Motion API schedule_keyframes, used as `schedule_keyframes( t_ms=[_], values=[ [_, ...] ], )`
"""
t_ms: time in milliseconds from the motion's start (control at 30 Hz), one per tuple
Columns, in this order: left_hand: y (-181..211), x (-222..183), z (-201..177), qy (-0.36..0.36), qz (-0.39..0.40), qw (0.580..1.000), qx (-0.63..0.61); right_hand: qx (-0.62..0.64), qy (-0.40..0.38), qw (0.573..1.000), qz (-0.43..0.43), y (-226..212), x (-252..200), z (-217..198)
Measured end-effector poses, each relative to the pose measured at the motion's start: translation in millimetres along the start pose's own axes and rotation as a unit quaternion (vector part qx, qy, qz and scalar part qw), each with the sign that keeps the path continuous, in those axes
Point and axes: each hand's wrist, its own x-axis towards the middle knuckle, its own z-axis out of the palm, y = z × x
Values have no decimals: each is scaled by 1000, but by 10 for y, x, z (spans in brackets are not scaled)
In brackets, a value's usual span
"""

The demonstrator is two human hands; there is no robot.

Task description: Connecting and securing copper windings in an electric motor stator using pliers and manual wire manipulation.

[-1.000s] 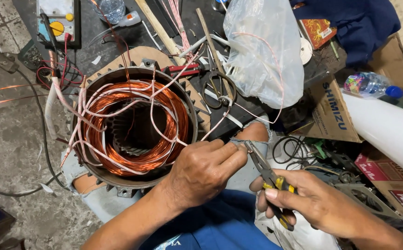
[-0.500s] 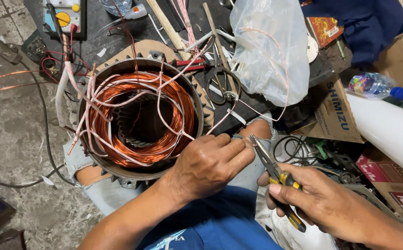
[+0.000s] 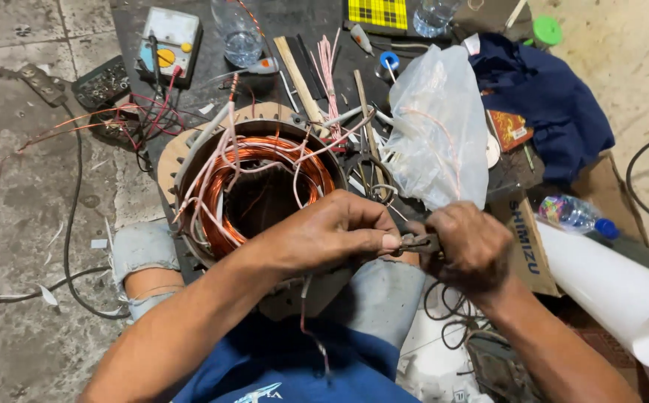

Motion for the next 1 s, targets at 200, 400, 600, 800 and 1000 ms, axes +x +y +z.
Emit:
schedule_keyframes(
  t_ms=[200,400,600,800,1000],
  values=[
    [-104,-9,40,24,16,998,-64,-32,151,980,-129,270,561,228],
    [64,-44,222,115,89,980,132,166,-7,955,245,-279,538,-205],
    [97,-75,387,134,127,929,320,475,-241,604,593,-480,132,-713],
    [-17,-56,459,123,156,904,378,453,-263,587,618,-557,213,-915],
    [-86,-60,486,107,145,897,404,439,-103,603,658,-633,231,-726]
  ],
)
